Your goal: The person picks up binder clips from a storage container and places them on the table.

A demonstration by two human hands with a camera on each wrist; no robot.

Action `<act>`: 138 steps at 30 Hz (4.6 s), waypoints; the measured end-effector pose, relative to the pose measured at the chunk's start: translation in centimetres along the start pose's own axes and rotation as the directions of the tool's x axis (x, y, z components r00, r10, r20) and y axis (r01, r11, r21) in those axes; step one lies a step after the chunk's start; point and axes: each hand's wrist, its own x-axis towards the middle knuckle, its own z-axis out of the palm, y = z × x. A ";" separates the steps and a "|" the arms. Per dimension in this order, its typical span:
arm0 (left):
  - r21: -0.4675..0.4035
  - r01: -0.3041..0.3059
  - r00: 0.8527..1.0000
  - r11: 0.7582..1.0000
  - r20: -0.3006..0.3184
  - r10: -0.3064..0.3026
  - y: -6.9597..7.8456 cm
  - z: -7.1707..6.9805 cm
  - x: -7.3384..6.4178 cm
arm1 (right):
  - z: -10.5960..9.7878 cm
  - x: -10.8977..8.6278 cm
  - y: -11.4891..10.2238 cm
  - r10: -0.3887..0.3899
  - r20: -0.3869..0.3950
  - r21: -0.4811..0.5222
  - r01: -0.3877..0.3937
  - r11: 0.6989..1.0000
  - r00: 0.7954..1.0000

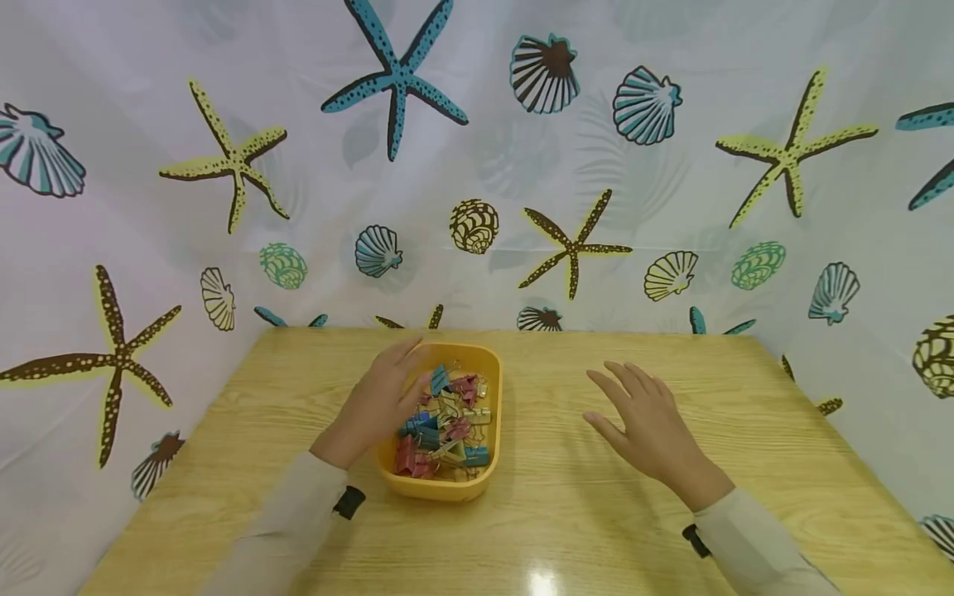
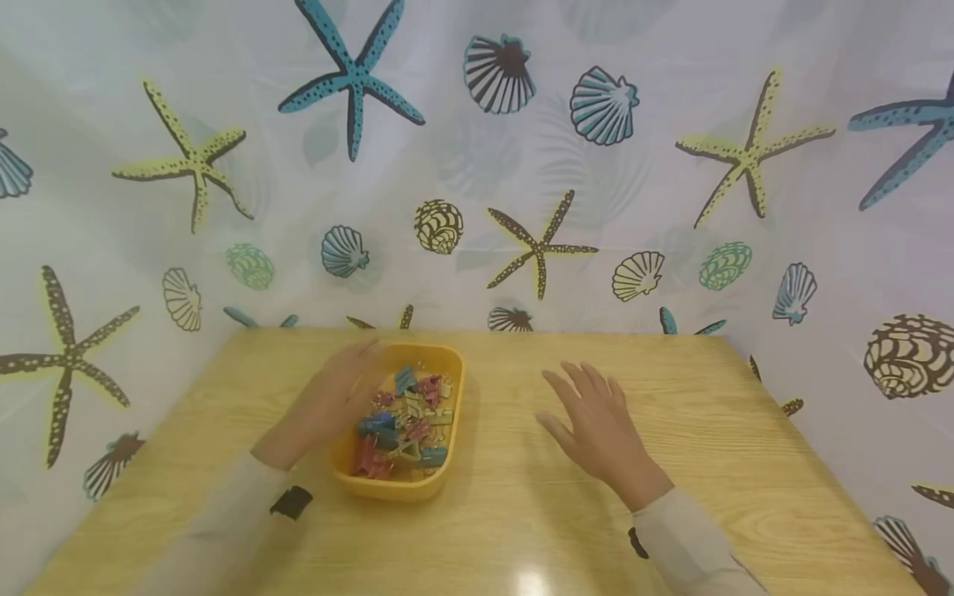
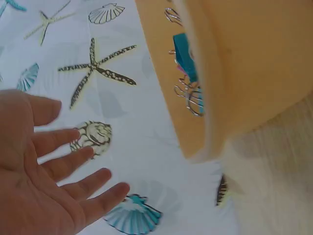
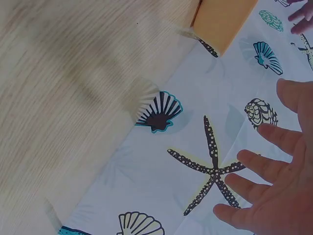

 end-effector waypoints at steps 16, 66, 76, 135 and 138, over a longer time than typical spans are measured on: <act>-0.560 0.672 0.740 0.484 0.493 -0.457 -7.2 0.7 -0.9 | 0.2 1.9 -1.2 -0.060 -0.009 0.020 0.060 0.998 0.998; -0.574 0.739 0.674 0.354 0.632 -0.381 -9.3 0.2 -0.9 | 4.0 15.9 -12.7 -0.260 0.665 -0.022 0.366 0.930 0.700; -0.577 0.744 0.668 0.337 0.639 -0.381 -9.5 0.3 -0.7 | 5.5 15.8 -14.9 -0.103 0.775 -0.112 0.296 0.949 0.624; -0.575 0.749 0.663 0.331 0.650 -0.371 -9.5 0.3 -0.9 | 4.5 14.2 -11.8 -0.338 0.420 -0.132 0.425 0.895 0.842; -0.573 0.753 0.658 0.323 0.654 -0.374 -9.7 0.5 -1.0 | 4.3 14.4 -10.9 -0.330 0.381 -0.008 0.360 0.933 0.864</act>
